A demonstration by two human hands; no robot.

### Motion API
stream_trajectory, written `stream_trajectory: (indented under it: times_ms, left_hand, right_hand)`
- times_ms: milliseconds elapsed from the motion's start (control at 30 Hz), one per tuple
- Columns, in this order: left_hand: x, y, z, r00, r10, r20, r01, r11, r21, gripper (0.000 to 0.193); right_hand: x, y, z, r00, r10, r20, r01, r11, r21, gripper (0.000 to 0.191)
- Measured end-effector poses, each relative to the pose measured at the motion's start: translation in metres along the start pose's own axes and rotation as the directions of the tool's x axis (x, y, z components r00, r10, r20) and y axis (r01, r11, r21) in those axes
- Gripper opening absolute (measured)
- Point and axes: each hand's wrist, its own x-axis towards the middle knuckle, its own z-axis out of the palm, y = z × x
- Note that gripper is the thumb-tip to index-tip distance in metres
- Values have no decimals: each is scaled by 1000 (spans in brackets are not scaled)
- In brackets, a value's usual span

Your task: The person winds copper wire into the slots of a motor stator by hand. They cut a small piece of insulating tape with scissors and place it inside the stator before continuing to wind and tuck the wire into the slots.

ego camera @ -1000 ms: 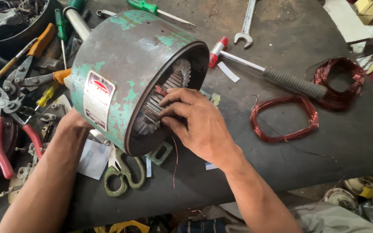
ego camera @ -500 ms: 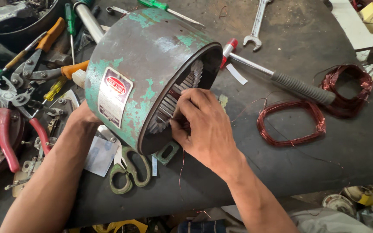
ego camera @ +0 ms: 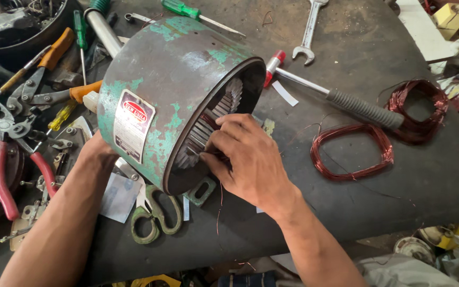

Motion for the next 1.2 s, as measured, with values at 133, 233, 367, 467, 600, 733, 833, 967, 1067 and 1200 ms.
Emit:
stream_trajectory:
  times_ms: [133,233,367,467,600,733,833,967,1067,1200]
  left_hand:
    - [-2,-3,-3,1000,3,-2,-3,1000,10,64]
    - [-4,-4,-2,1000,8,-9,-8,1000,13,65]
    - [-2,-6,0,1000,8,-13,-8,1000,10,66]
    - [-2,-5,1,1000,11,-25,-10,1000,17,66]
    - [-1,-6,3,1000,8,-29,-7,1000,23,67]
    - [-1,-8,3,999,13,-42,-12,999,32,68]
    - [-3,-11,-1,999,23,-39,-21,999,48,69]
    - [-10,-14,-17,998,56,6,-56,986,159,69]
    - [-11,-15,-37,994,79,77,-98,953,285,70]
    - [-11,-19,-56,989,53,135,-101,919,382,71]
  right_hand:
    - [0,-4,0,1000,22,-15,-22,1000,-20,17]
    - [2,-7,0,998,37,-52,-38,999,-27,16]
    - [1,-12,3,992,67,-109,-69,997,-14,18]
    - [-1,-14,5,991,70,-116,-72,997,-8,21]
    - [-1,-13,6,993,76,-94,-79,996,-33,22]
    - [-2,-11,5,994,80,-80,-81,997,-11,21]
    - [-3,-9,7,994,78,-76,-78,997,-9,19]
    - [-3,-7,11,994,69,-84,-70,997,-9,18]
    - [-3,-6,12,993,67,-97,-67,998,4,18]
    - [-2,-7,11,991,67,-120,-65,998,19,22]
